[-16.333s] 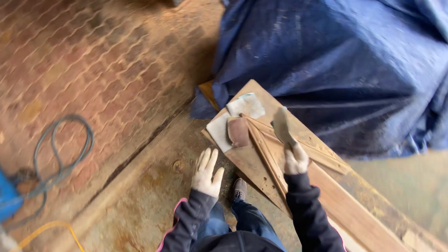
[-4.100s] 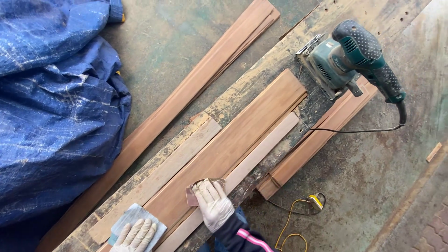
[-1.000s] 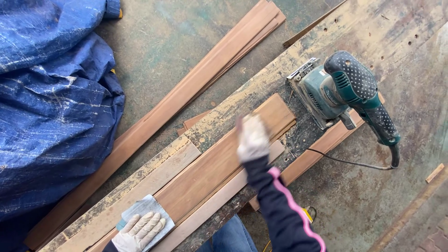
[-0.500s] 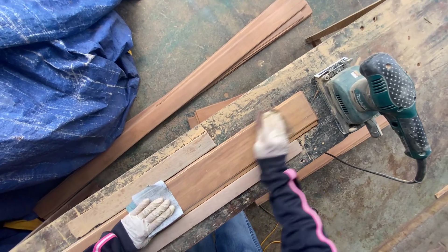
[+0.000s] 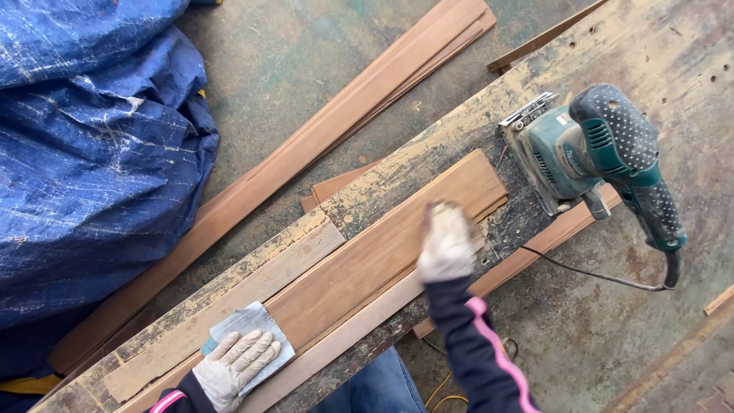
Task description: Sanding wooden planks using an orbital sander and manual sandpaper.
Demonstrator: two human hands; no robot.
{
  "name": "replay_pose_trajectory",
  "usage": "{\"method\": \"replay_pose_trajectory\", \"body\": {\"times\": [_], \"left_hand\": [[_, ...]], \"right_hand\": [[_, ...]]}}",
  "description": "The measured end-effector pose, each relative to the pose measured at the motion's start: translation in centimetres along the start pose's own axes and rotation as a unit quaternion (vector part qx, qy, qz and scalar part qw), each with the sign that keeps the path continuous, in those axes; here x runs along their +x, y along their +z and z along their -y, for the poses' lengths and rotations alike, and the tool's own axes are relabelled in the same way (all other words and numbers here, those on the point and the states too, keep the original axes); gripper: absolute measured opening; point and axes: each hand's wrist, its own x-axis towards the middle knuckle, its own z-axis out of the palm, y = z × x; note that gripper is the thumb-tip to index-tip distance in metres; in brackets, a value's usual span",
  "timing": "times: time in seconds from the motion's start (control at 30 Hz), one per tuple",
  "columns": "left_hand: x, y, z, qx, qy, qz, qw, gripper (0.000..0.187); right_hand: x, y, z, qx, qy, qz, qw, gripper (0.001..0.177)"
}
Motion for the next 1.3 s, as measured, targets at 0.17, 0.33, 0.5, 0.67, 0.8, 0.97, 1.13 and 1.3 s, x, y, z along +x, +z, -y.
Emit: {"method": "replay_pose_trajectory", "body": {"times": [0.17, 0.33, 0.5, 0.67, 0.8, 0.97, 1.13, 1.3], "left_hand": [[-0.3, 1.7, 0.0, 0.021, -0.027, -0.014, 0.999, 0.077], [-0.1, 0.3, -0.2, 0.008, 0.005, -0.089, 0.996, 0.073], [0.3, 0.8, 0.2, 0.015, 0.021, -0.068, 0.997, 0.079], [-0.2, 1.2, 0.1, 0.019, -0.008, -0.091, 0.996, 0.070], [-0.1, 0.3, -0.4, -0.004, 0.029, -0.067, 0.997, 0.081], [0.5, -1.8, 0.0, -0.054, 0.005, -0.020, 0.998, 0.088], [0.3, -2.5, -0.7, -0.085, 0.014, 0.024, 0.996, 0.089], [-6.3, -0.8, 1.0, -0.059, 0.021, -0.022, 0.998, 0.086]], "right_hand": [[-6.0, -3.9, 10.5, 0.251, -0.158, 0.058, 0.953, 0.035], [-1.8, 4.6, -7.3, 0.065, -0.072, 0.009, 0.995, 0.016], [-1.7, 1.3, -1.2, 0.014, -0.013, -0.036, 0.999, 0.026], [-6.1, -4.3, 11.8, 0.239, -0.195, 0.107, 0.945, 0.045], [0.1, -2.0, 2.9, 0.222, -0.142, 0.077, 0.962, 0.031], [2.6, 2.2, -4.1, 0.114, -0.016, 0.005, 0.993, 0.027], [-5.9, 1.4, 13.6, 0.120, -0.138, 0.024, 0.983, 0.043], [-4.9, -1.4, 14.1, 0.252, -0.194, 0.074, 0.945, 0.031]]}}
